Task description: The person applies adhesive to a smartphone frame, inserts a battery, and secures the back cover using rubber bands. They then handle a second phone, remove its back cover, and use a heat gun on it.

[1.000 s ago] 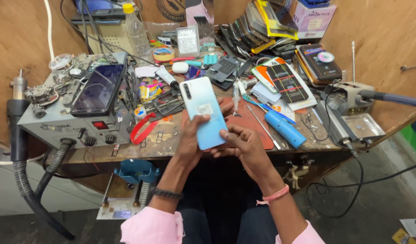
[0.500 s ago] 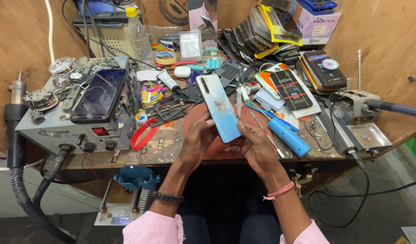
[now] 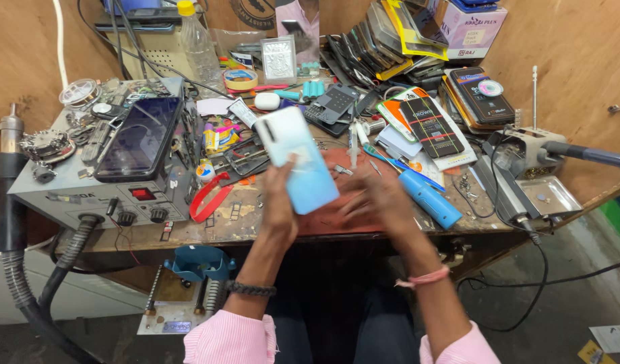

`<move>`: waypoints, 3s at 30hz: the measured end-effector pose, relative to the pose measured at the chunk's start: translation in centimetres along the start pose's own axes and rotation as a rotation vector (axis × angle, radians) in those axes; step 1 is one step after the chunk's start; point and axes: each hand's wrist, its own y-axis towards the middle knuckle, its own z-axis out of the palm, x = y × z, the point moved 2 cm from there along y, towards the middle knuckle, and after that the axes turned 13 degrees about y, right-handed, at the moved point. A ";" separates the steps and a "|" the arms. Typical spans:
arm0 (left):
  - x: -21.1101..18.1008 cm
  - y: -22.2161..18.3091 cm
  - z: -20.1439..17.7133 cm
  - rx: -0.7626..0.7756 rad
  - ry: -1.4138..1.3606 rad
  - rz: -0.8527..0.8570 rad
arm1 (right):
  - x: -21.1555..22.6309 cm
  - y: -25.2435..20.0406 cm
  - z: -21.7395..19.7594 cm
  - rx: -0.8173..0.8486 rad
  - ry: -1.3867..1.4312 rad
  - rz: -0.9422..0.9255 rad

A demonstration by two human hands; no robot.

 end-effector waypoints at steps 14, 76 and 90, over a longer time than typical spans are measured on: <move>-3.6 -1.7 -3.9 -0.243 -0.079 0.089 | 1.5 -2.6 1.3 -0.183 -0.972 -0.611; 1.2 -1.9 -2.8 -0.084 0.030 -0.062 | 9.2 -6.5 -10.9 -0.577 -0.923 -0.565; 1.5 -2.0 -2.9 -0.063 0.073 -0.039 | 4.0 -6.1 -5.1 -0.467 -1.310 -0.565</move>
